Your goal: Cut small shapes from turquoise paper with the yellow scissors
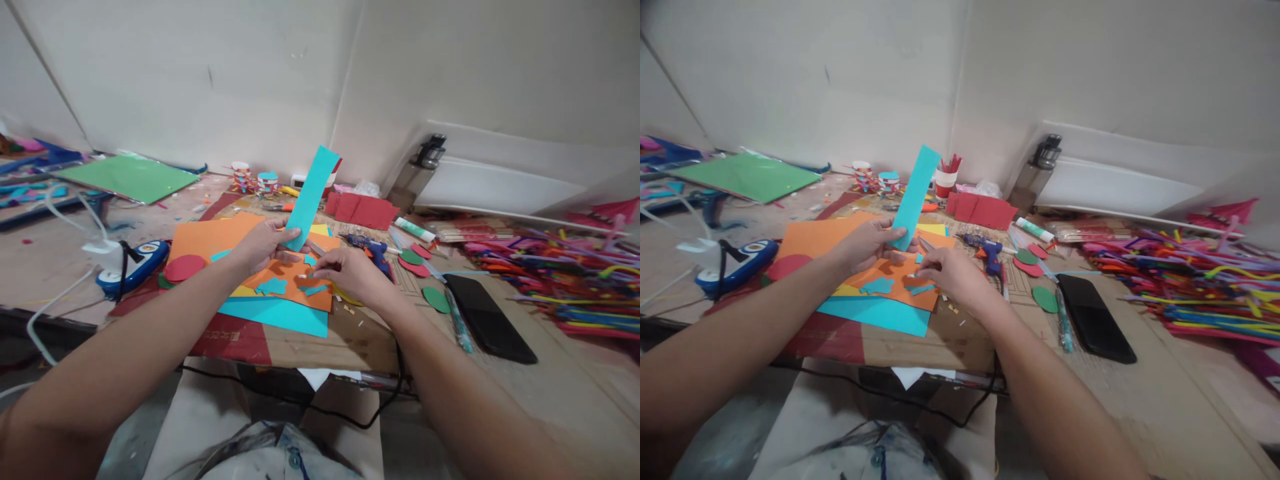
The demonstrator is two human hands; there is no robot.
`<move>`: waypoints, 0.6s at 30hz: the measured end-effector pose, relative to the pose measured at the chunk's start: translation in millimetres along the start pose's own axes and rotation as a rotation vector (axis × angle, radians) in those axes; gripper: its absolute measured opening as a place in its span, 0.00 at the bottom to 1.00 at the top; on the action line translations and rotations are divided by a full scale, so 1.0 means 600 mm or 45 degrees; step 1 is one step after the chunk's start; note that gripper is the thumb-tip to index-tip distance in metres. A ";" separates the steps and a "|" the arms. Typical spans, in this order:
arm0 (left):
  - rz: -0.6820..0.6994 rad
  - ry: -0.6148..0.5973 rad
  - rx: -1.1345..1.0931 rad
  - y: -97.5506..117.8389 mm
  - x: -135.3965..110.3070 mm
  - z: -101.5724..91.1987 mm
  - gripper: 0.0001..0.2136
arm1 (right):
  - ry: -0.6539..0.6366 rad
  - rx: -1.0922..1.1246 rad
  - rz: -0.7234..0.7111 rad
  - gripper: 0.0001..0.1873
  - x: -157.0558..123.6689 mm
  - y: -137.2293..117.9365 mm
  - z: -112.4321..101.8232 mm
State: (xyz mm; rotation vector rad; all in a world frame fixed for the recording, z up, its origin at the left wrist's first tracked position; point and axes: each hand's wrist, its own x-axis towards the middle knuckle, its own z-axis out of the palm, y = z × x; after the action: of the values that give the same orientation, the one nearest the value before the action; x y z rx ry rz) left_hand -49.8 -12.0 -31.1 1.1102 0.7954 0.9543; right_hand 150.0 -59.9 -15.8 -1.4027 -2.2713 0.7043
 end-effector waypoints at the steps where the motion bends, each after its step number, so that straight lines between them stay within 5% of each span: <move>1: -0.002 0.004 0.005 -0.001 0.000 -0.001 0.11 | -0.026 -0.011 0.004 0.08 -0.001 -0.001 0.000; 11: 0.045 -0.046 -0.013 -0.006 0.004 -0.001 0.09 | -0.163 -0.178 0.013 0.09 -0.006 -0.013 -0.001; 18: 0.058 0.107 0.028 -0.002 0.004 0.001 0.11 | -0.170 -0.198 -0.016 0.12 -0.005 -0.014 0.001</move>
State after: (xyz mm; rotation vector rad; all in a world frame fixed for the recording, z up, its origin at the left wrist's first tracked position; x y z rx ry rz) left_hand -48.2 -10.1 -32.2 1.1167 0.8534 1.0378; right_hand 145.1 -65.8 -11.3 -1.4486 -2.4830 0.6473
